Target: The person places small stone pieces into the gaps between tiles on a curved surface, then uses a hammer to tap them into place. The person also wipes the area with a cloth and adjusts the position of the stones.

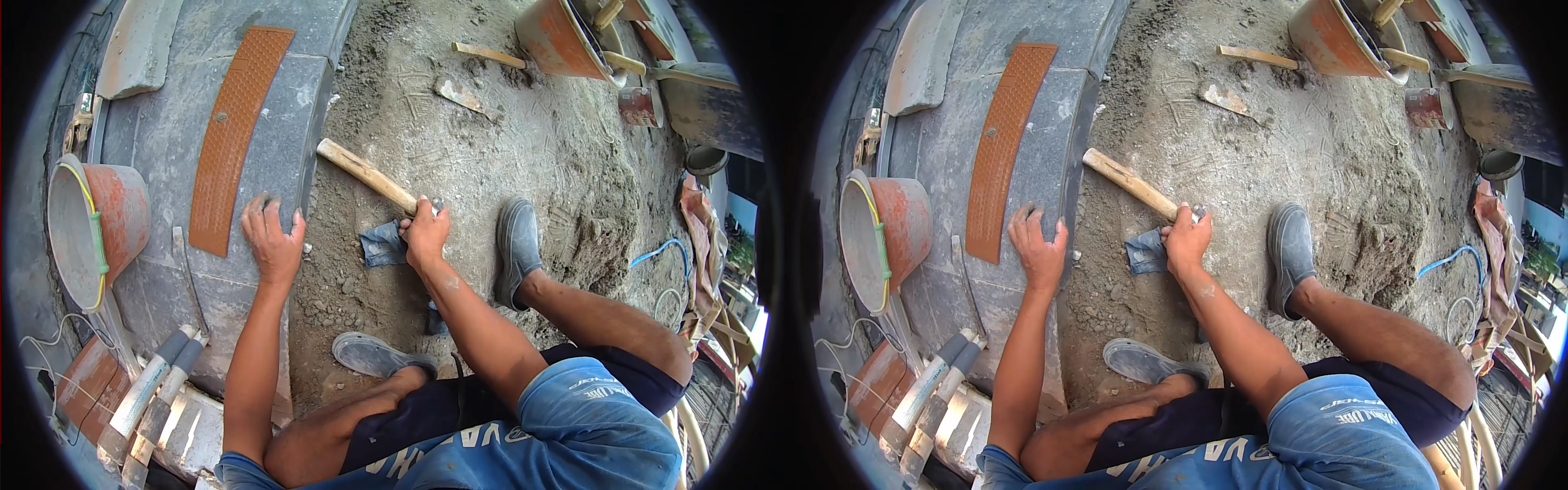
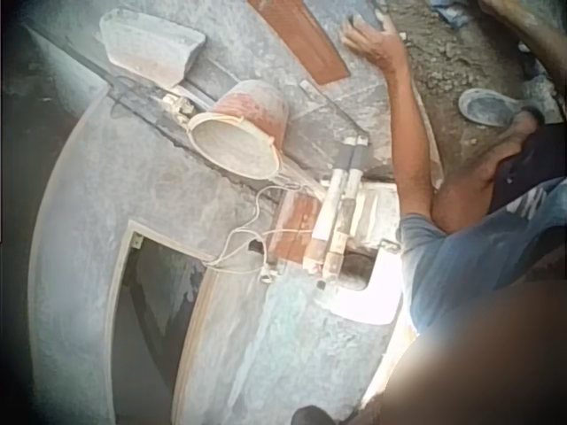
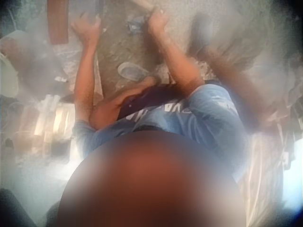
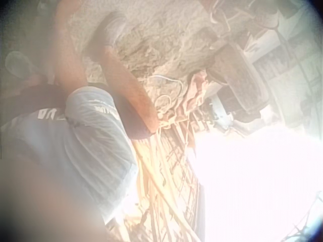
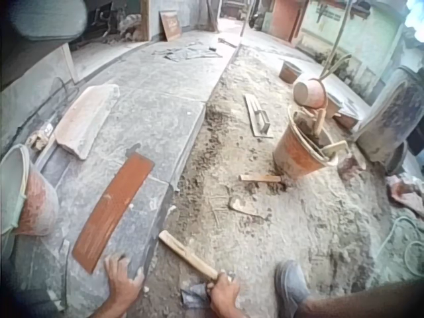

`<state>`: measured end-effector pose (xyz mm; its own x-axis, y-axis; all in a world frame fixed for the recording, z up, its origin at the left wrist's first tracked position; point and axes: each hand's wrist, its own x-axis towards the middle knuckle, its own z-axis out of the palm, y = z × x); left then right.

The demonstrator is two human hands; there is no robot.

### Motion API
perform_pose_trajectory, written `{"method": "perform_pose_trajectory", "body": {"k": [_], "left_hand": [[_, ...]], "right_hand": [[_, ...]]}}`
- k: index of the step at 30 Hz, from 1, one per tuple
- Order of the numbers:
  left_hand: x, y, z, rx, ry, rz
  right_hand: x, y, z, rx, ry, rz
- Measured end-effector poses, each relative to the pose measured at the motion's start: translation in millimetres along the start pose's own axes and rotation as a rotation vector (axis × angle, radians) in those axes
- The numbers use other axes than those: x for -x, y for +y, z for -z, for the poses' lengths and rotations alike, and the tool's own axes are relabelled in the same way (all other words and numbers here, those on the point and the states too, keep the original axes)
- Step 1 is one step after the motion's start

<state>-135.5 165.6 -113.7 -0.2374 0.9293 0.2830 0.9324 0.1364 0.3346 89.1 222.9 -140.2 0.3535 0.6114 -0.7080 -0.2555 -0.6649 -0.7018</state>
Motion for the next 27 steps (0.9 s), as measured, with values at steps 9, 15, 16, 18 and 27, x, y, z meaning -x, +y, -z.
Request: {"method": "perform_pose_trajectory", "body": {"k": [9,15,16,18,27], "left_hand": [[3,-5,11,0.036,-0.059,0.003],[50,-12,32,0.060,-0.145,0.014],[60,-14,35,0.043,-0.152,0.016],[75,-17,38,0.023,-0.162,0.020],[81,-17,36,0.018,-0.123,-0.024]], "right_hand": [[3,1,-3,0.005,0.002,-0.025],[2,0,-1,-0.019,-0.002,-0.039],[3,0,-2,-0.022,-0.004,-0.038],[5,0,-5,-0.026,-0.004,-0.047],[7,-3,-3,-0.126,0.083,-0.018]]}}
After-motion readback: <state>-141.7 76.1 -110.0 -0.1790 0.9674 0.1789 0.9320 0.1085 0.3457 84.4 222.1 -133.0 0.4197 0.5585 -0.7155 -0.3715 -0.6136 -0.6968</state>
